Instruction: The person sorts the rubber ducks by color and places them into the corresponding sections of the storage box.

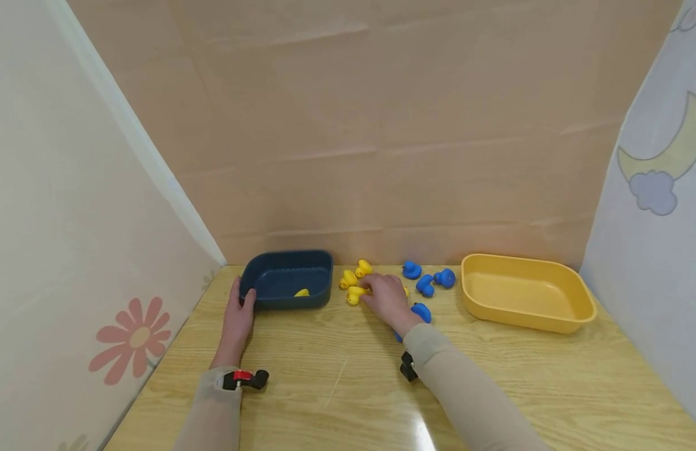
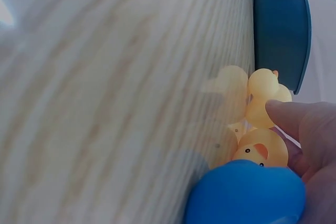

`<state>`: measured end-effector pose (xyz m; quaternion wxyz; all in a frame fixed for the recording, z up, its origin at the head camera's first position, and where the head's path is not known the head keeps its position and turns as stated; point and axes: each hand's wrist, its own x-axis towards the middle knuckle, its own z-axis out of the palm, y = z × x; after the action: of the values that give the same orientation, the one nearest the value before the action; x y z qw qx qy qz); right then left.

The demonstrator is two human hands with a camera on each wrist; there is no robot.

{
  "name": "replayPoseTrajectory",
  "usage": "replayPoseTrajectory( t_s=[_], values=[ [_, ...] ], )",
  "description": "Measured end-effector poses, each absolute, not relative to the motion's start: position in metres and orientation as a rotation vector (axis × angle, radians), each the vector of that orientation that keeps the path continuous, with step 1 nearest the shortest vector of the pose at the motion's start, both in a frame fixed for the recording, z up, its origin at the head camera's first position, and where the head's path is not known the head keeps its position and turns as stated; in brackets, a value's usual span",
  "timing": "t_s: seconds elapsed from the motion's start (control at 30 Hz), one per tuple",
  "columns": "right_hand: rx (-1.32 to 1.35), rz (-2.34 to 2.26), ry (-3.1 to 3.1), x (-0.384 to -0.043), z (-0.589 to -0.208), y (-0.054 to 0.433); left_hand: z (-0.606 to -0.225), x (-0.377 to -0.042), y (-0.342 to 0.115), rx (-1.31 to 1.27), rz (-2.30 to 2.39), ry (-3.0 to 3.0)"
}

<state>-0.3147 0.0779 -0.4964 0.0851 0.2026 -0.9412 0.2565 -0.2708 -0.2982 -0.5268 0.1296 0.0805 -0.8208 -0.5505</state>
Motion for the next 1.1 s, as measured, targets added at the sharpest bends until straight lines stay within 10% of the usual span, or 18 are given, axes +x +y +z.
replayPoseTrajectory(
  t_s=[1.1],
  values=[
    [0.637,0.859,-2.610,-0.303,-0.466,0.062,-0.529,-0.272,-0.299,0.225,-1.614,-2.373]
  ],
)
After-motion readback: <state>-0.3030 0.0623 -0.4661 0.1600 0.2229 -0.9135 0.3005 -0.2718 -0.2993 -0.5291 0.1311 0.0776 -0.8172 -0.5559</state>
